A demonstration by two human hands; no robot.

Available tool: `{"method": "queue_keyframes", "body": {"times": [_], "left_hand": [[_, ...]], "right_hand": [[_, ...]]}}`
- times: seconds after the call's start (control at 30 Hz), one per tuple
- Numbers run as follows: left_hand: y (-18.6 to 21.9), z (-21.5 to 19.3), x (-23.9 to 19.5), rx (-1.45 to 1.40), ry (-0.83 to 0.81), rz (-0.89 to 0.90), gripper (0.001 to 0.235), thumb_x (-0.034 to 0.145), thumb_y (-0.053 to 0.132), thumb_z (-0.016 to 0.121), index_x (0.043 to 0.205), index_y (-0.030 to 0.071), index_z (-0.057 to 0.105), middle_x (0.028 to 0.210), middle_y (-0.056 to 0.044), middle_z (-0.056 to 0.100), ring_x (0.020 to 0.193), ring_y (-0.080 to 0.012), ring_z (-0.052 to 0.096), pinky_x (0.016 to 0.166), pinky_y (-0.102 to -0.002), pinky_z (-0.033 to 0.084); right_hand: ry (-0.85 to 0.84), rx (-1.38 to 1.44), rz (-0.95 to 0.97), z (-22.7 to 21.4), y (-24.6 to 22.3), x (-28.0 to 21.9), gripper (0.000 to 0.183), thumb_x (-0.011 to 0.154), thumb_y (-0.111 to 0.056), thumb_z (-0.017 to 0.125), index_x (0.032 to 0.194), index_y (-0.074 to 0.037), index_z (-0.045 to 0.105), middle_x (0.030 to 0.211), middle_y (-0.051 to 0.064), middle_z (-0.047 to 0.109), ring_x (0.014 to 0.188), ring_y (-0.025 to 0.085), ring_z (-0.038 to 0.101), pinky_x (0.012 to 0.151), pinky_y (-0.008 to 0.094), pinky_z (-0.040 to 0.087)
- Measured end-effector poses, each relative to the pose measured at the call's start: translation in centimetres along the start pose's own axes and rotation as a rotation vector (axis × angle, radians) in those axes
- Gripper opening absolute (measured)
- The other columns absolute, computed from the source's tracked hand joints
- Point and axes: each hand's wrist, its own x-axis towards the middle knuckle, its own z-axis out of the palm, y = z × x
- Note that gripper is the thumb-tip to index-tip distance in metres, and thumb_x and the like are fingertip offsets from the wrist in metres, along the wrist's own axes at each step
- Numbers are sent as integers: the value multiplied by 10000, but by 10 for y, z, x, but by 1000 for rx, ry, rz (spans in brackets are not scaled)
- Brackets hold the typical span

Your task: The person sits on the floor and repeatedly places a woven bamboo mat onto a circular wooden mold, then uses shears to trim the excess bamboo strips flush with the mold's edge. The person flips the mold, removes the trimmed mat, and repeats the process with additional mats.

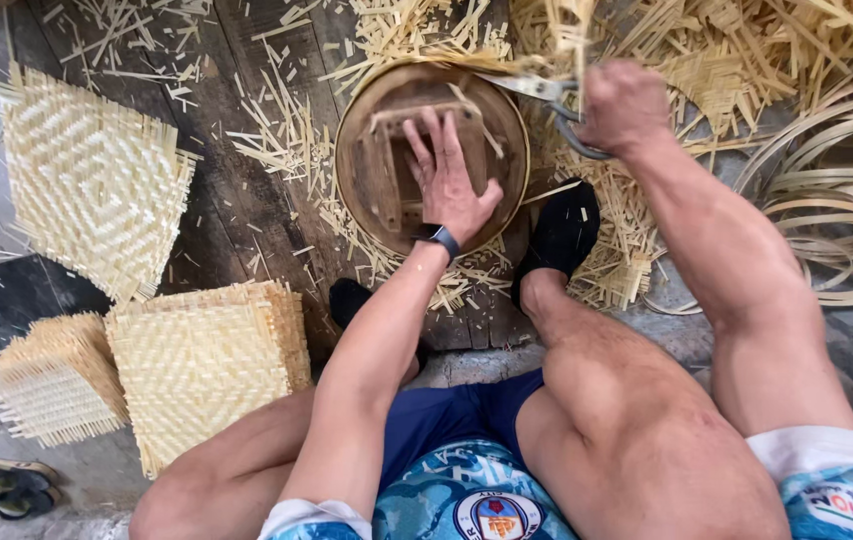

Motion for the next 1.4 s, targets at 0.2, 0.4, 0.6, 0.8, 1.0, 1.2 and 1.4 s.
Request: {"method": "queue_keyframes", "body": {"times": [0.2, 0.4, 0.6, 0.8, 1.0, 1.2, 1.4], "left_hand": [[4, -8, -3, 1, -96, 20, 1303, 659, 305, 890, 1615, 93, 30, 1694, -197, -79, 1556, -496, -102, 1225, -705, 133], [-14, -16, -8, 39, -241, 89, 1294, 643, 256, 887, 1610, 106, 41, 1689, -182, -75, 1553, -467, -95, 1217, -725, 113], [-26, -28, -11, -27, -342, 282, 1240, 652, 205, 882, 1618, 177, 105, 1719, -128, -25, 1582, -433, -66, 1276, -660, 125], [-24, -35, -6, -42, -394, 280, 1233, 638, 177, 884, 1612, 180, 128, 1712, -119, -35, 1576, -422, -76, 1272, -656, 117], [-38, -52, -8, -7, -576, 438, 1144, 608, 82, 842, 1574, 214, 244, 1739, -64, 67, 1611, -367, -1, 1318, -605, 124], [-32, -55, -8, -86, -560, 438, 1106, 604, 83, 860, 1533, 205, 272, 1715, -77, 93, 1587, -372, 0, 1288, -607, 113], [-33, -70, -2, 79, -673, 498, 1048, 543, 10, 790, 1487, 184, 370, 1717, -46, 148, 1590, -319, 53, 1307, -556, 184]], "right_hand": [[518, -231, -93, -1, -22, 12, 601, 753, -548, 705, 1029, -14, 697, 870, 132, 667, 810, 248, 665, 727, 365, 603], [289, -67, -93, 30, -11, 20, 327, 1024, -303, 675, 1069, 21, 685, 885, 146, 656, 787, 231, 640, 662, 362, 579], [321, -82, -102, 30, 11, -5, 466, 1048, -456, 644, 937, -7, 699, 882, 152, 666, 818, 234, 662, 714, 365, 598], [484, -288, -75, 12, -31, 24, 561, 864, -613, 599, 838, -65, 715, 876, 101, 684, 802, 197, 684, 679, 315, 606], [86, -88, -61, 29, 12, -18, 423, 1029, -442, 667, 1045, -25, 738, 846, 123, 689, 715, 208, 653, 570, 322, 564], [451, -251, -127, 12, -28, 21, 676, 868, -716, 620, 1015, -66, 733, 866, 85, 679, 810, 195, 676, 734, 332, 612], [-11, -15, -64, 11, -10, 17, 351, 943, -374, 598, 1009, -49, 712, 736, 103, 594, 580, 165, 550, 530, 355, 548]]}}
